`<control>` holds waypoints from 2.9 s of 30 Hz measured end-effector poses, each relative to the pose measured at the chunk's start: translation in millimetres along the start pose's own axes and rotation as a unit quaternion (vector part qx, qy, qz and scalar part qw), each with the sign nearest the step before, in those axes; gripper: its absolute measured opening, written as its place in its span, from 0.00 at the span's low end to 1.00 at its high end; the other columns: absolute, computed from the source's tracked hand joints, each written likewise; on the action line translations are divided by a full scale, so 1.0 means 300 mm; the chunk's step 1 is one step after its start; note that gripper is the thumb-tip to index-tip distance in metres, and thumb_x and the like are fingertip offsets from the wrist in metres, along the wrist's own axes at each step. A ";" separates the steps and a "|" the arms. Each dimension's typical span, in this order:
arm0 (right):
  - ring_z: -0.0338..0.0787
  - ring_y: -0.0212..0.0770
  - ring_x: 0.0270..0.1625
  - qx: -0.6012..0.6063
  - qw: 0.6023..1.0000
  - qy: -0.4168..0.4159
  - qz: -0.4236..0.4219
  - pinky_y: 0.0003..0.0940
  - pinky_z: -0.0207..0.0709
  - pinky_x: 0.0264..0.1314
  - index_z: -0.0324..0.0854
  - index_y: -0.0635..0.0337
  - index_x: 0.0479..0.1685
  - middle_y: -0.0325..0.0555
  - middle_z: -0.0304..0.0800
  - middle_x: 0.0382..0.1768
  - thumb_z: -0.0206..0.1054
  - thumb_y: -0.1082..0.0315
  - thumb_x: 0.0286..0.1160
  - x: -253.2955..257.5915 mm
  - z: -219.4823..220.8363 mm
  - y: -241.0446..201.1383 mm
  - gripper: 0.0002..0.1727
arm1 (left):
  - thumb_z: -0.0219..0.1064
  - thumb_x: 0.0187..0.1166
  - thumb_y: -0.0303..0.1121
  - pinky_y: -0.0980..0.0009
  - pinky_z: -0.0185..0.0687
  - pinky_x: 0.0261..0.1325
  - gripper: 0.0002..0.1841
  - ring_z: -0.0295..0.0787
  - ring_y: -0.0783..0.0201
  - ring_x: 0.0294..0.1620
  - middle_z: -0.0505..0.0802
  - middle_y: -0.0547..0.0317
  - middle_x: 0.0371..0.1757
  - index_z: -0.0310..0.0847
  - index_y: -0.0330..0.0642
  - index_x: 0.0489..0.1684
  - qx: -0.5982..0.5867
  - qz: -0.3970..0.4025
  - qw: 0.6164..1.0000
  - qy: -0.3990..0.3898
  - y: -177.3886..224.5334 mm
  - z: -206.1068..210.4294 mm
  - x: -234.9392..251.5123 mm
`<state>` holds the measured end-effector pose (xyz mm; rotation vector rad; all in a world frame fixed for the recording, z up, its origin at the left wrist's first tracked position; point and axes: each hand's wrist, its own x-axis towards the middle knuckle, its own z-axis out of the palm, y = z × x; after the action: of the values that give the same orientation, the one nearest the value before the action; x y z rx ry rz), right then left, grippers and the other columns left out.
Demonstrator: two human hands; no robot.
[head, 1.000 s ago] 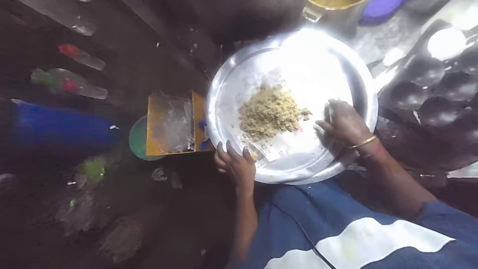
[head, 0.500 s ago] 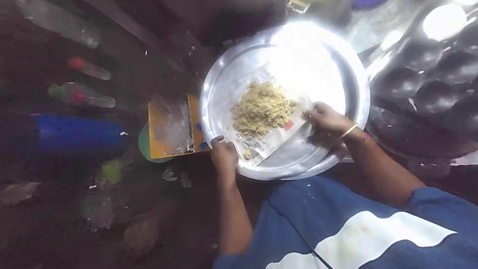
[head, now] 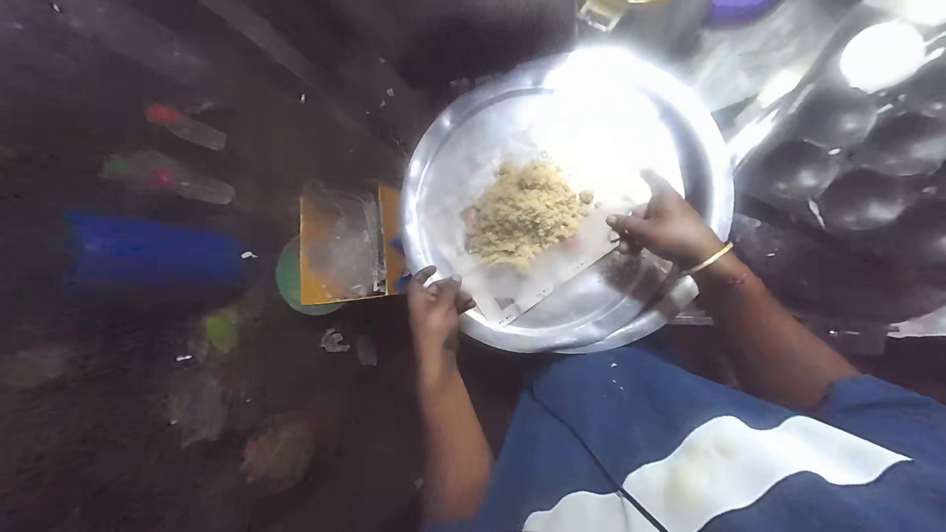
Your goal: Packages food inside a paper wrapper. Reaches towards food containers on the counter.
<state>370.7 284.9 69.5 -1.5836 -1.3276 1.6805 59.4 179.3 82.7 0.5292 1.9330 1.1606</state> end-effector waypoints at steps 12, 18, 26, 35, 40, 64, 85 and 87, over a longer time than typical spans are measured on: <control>0.86 0.66 0.64 -0.404 0.908 0.091 -0.060 0.68 0.76 0.68 0.75 0.67 0.74 0.67 0.84 0.64 0.69 0.44 0.78 0.234 -0.101 0.010 0.37 | 0.77 0.69 0.41 0.45 0.75 0.75 0.45 0.78 0.37 0.76 0.75 0.29 0.79 0.59 0.29 0.86 0.439 0.129 0.888 0.052 -0.196 0.081 -0.125; 0.92 0.64 0.50 -0.416 0.909 -0.015 0.023 0.67 0.82 0.53 0.79 0.65 0.61 0.64 0.91 0.46 0.73 0.56 0.75 0.300 0.030 -0.054 0.24 | 0.80 0.68 0.41 0.43 0.64 0.83 0.57 0.63 0.27 0.84 0.60 0.17 0.85 0.39 0.21 0.90 0.366 0.042 0.926 0.079 -0.162 0.141 -0.111; 0.93 0.46 0.45 -0.303 0.944 -0.118 0.053 0.52 0.86 0.54 0.86 0.60 0.57 0.52 0.93 0.43 0.76 0.51 0.73 0.162 -0.023 0.036 0.23 | 0.71 0.79 0.46 0.41 0.80 0.51 0.24 0.87 0.44 0.45 0.89 0.39 0.42 0.81 0.32 0.56 0.306 -0.061 0.950 -0.022 -0.157 0.080 -0.047; 0.88 0.31 0.34 0.161 0.983 -0.088 -0.019 0.30 0.85 0.41 0.80 0.61 0.50 0.40 0.89 0.32 0.60 0.70 0.85 0.169 0.170 -0.089 0.06 | 0.67 0.82 0.34 0.48 0.81 0.60 0.17 0.87 0.52 0.53 0.89 0.41 0.51 0.80 0.32 0.63 0.189 -0.025 0.981 -0.046 -0.134 0.046 -0.039; 0.92 0.29 0.38 -0.087 0.983 -0.156 0.044 0.30 0.89 0.48 0.84 0.61 0.53 0.38 0.93 0.37 0.70 0.69 0.73 0.091 -0.041 -0.011 0.12 | 0.66 0.82 0.30 0.61 0.89 0.40 0.16 0.90 0.62 0.38 0.87 0.46 0.49 0.75 0.32 0.63 0.129 -0.029 0.991 -0.006 -0.168 -0.024 -0.047; 0.87 0.53 0.56 -0.382 0.808 -0.189 -0.407 0.49 0.80 0.61 0.91 0.61 0.48 0.56 0.87 0.48 0.64 0.66 0.76 0.150 0.188 0.097 0.13 | 0.72 0.78 0.37 0.55 0.89 0.55 0.13 0.93 0.56 0.50 0.94 0.54 0.48 0.86 0.44 0.56 0.251 0.367 0.895 0.025 -0.088 0.384 0.106; 0.90 0.56 0.48 -0.424 0.895 -0.120 -0.074 0.62 0.82 0.52 0.84 0.66 0.49 0.59 0.90 0.45 0.76 0.31 0.61 0.596 0.414 -0.237 0.41 | 0.72 0.71 0.35 0.52 0.62 0.88 0.16 0.84 0.50 0.72 0.93 0.46 0.59 0.89 0.32 0.51 0.260 0.509 0.792 -0.213 -0.180 0.278 0.130; 0.91 0.54 0.47 -0.502 0.844 -0.168 -0.086 0.62 0.81 0.51 0.87 0.64 0.40 0.56 0.90 0.42 0.77 0.33 0.61 0.587 0.475 -0.300 0.36 | 0.73 0.71 0.38 0.53 0.60 0.90 0.18 0.83 0.52 0.73 0.93 0.48 0.59 0.89 0.34 0.52 0.248 0.515 0.777 -0.264 -0.178 0.234 0.163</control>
<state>174.0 426.8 43.8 -1.5732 -2.7429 1.1947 89.8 224.2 -2.4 2.1443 1.3618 0.8781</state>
